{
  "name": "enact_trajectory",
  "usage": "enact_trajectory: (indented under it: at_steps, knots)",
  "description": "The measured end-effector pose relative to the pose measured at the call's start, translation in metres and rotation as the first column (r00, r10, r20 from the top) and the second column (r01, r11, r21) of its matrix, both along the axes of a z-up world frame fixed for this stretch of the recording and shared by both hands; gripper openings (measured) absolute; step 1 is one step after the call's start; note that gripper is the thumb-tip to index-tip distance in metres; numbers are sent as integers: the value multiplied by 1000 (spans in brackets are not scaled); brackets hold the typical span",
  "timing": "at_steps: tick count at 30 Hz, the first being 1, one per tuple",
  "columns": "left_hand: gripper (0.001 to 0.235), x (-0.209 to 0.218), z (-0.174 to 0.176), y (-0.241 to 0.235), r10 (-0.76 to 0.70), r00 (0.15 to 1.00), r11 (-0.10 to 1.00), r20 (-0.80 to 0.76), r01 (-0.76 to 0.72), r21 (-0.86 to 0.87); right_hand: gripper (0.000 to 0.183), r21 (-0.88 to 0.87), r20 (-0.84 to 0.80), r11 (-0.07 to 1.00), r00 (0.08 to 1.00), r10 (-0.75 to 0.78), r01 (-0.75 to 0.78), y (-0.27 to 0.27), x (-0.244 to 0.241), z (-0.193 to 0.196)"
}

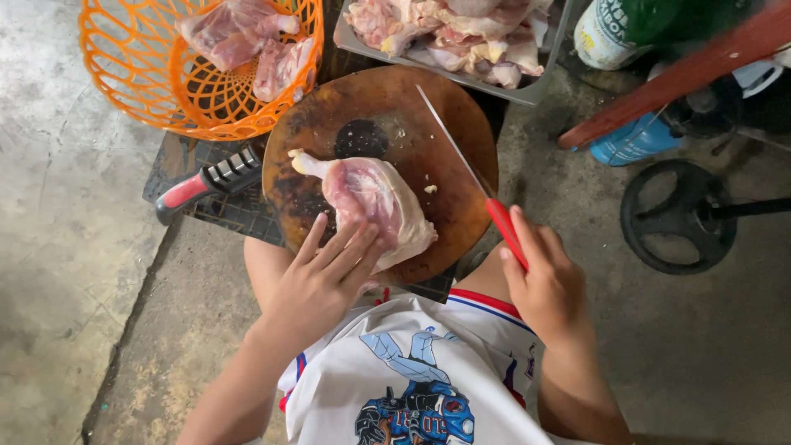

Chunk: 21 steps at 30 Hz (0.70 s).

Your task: The person takes raw chicken pieces from an orange basket and places them on a wooden cutting board. Using a red-handled knife, they cut the chicken into smaller pieces and transfer them into a metal tray.

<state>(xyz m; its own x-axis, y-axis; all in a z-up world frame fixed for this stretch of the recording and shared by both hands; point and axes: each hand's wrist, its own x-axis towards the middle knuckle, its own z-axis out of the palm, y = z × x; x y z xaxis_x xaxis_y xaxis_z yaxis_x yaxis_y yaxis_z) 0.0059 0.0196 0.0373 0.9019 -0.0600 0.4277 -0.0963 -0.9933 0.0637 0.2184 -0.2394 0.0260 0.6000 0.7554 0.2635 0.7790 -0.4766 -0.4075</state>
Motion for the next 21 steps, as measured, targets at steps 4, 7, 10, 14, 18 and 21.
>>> enact_trajectory:
  at_steps: [4,7,10,14,18,21]
  knots:
    - [35,-2,-3,-6,32,995,999,96,-28,-36,56,7,167,1000,986,24,-26,17,13,-29]
    - [35,-8,-3,-8,50,996,997,80,-45,-55,55,29,134,999,990,33,-37,32,9,-17]
    - [41,-15,-10,-8,54,998,999,-25,-54,7,53,150,-62,973,980,189,-178,37,7,3]
    - [42,-15,-9,-8,70,996,996,-49,-72,-50,49,250,-192,955,959,209,-158,16,9,-16]
    - [42,-17,-12,-9,74,995,987,-62,-82,-140,57,450,-478,833,875,-79,321,-22,20,-57]
    - [41,-15,-12,-8,75,996,984,-50,-82,-161,59,456,-769,599,630,-106,658,-47,30,-84]
